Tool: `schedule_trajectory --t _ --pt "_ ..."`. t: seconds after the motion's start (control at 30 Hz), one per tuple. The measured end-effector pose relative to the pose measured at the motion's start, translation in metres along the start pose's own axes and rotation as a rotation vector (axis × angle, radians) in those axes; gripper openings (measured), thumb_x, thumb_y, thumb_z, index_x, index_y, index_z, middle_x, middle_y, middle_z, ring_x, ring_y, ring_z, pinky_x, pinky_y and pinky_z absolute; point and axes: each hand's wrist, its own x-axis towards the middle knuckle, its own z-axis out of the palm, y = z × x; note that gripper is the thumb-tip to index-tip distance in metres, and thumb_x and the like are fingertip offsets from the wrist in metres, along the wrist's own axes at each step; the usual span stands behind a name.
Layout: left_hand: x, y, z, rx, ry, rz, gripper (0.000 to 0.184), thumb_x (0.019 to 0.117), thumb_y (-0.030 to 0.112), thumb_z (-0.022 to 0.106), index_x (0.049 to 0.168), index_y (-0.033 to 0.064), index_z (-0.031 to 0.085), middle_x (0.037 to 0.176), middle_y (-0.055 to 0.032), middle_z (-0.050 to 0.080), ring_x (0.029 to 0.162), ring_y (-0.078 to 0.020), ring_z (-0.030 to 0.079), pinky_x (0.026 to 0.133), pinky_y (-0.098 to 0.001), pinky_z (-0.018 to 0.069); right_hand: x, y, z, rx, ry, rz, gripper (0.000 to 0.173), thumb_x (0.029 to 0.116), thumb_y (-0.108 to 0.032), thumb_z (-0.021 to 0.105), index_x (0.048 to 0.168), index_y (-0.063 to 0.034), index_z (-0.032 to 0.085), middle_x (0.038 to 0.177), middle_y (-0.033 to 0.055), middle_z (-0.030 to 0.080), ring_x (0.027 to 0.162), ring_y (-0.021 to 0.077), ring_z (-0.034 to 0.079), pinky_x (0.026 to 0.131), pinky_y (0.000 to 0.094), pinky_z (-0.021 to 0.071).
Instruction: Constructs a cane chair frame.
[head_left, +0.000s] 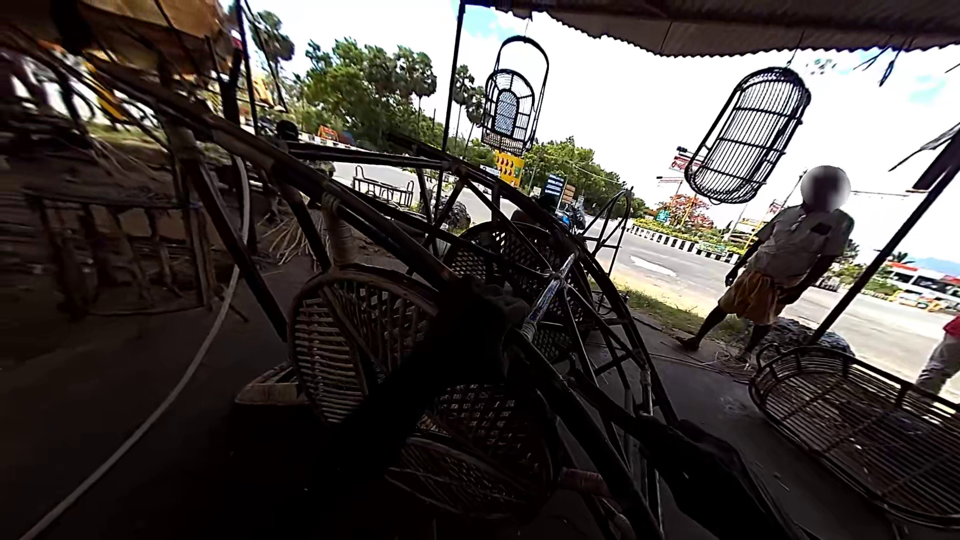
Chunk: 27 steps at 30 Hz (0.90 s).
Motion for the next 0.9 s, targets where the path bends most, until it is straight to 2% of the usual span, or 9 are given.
schedule_trajectory --t 0.17,0.23,0.3,0.37,0.47,0.53,0.6,0.77,0.9 --pt "-0.006 0.002 -0.001 -0.004 0.023 0.004 0.026 0.0734 0.045 0.075 0.083 0.0218 0.069 0.081 0.0055 0.068 0.080 -0.0145 0.064 0.087 -0.0452 0.0453 -0.007 0.000 0.011 0.058 0.048 -0.046 0.044 0.1034 -0.044 0.051 0.132 -0.0175 0.071 0.092 0.0159 0.072 0.072 0.0315 0.070 0.063 0.0474 0.0585" --pt "-0.007 0.003 -0.002 -0.014 0.041 0.008 0.020 0.0739 0.037 0.075 0.082 0.0195 0.069 0.079 0.0036 0.068 0.080 -0.0161 0.065 0.087 -0.0452 0.0453 -0.008 -0.019 -0.005 0.105 -0.061 -0.007 0.044 0.1065 -0.039 0.049 0.136 -0.0110 0.068 0.100 0.0220 0.073 0.082 0.0374 0.072 0.075 0.0499 0.0590" --pt "-0.008 0.004 -0.002 -0.013 0.047 0.010 0.019 0.0749 0.036 0.074 0.082 0.0189 0.069 0.080 0.0033 0.068 0.080 -0.0161 0.065 0.087 -0.0447 0.0450 -0.008 -0.031 -0.014 0.124 -0.141 0.036 0.045 0.1072 -0.038 0.048 0.138 -0.0105 0.066 0.102 0.0215 0.073 0.085 0.0369 0.071 0.080 0.0477 0.0577" --pt "-0.008 0.004 -0.001 -0.005 0.062 0.009 0.018 0.0758 0.035 0.073 0.084 0.0192 0.070 0.082 0.0036 0.069 0.081 -0.0157 0.065 0.086 -0.0444 0.0456 -0.008 -0.035 -0.013 0.161 -0.213 0.076 0.045 0.1070 -0.039 0.046 0.139 -0.0139 0.065 0.101 0.0169 0.074 0.086 0.0323 0.071 0.081 0.0472 0.0573" --pt "-0.009 0.003 0.002 0.001 0.066 0.006 0.022 0.0753 0.038 0.072 0.088 0.0203 0.072 0.084 0.0045 0.070 0.083 -0.0149 0.065 0.084 -0.0445 0.0448 -0.009 -0.038 -0.009 0.439 -0.400 0.169 0.043 0.1062 -0.037 0.049 0.139 -0.0138 0.064 0.100 0.0095 0.073 0.085 0.0216 0.069 0.080 0.0461 0.0563" --pt "-0.009 0.003 0.003 -0.011 0.054 0.001 0.024 0.0766 0.039 0.070 0.090 0.0201 0.072 0.084 0.0045 0.070 0.084 -0.0155 0.065 0.088 -0.0452 0.0447 -0.010 -0.042 -0.006 0.665 -0.439 0.218 0.038 0.1056 -0.031 0.053 0.135 -0.0095 0.066 0.083 0.0026 0.066 0.061 0.0115 0.057 0.058 0.0329 0.0501" --pt "-0.008 0.004 0.004 -0.026 0.056 -0.009 0.021 0.0757 0.036 0.070 0.088 0.0189 0.071 0.081 0.0034 0.069 0.083 -0.0168 0.065 0.092 -0.0464 0.0449 -0.010 -0.049 -0.013 0.850 -0.500 0.298 0.038 0.1064 -0.028 0.052 0.136 -0.0071 0.064 0.071 -0.0020 0.055 0.049 0.0080 0.045 0.045 0.0272 0.0418" --pt "-0.010 0.007 0.002 -0.022 0.045 -0.027 0.024 0.0747 0.041 0.072 0.085 0.0189 0.070 0.079 0.0023 0.067 0.083 -0.0191 0.065 0.096 -0.0479 0.0444 -0.015 -0.069 -0.025 1.130 -0.588 0.498 0.038 0.1085 -0.027 0.047 0.139 -0.0085 0.059 0.063 -0.0032 0.046 0.043 0.0078 0.039 0.038 0.0243 0.0346" --pt "-0.014 0.012 0.001 -0.034 0.061 -0.034 0.028 0.0732 0.044 0.073 0.084 0.0188 0.070 0.079 0.0016 0.067 0.083 -0.0197 0.066 0.098 -0.0494 0.0436 -0.036 -0.092 -0.006 1.464 -0.504 0.563 0.038 0.1101 -0.027 0.041 0.136 -0.0061 0.059 0.061 -0.0043 0.045 0.040 0.0039 0.035 0.034 0.0207 0.0313"
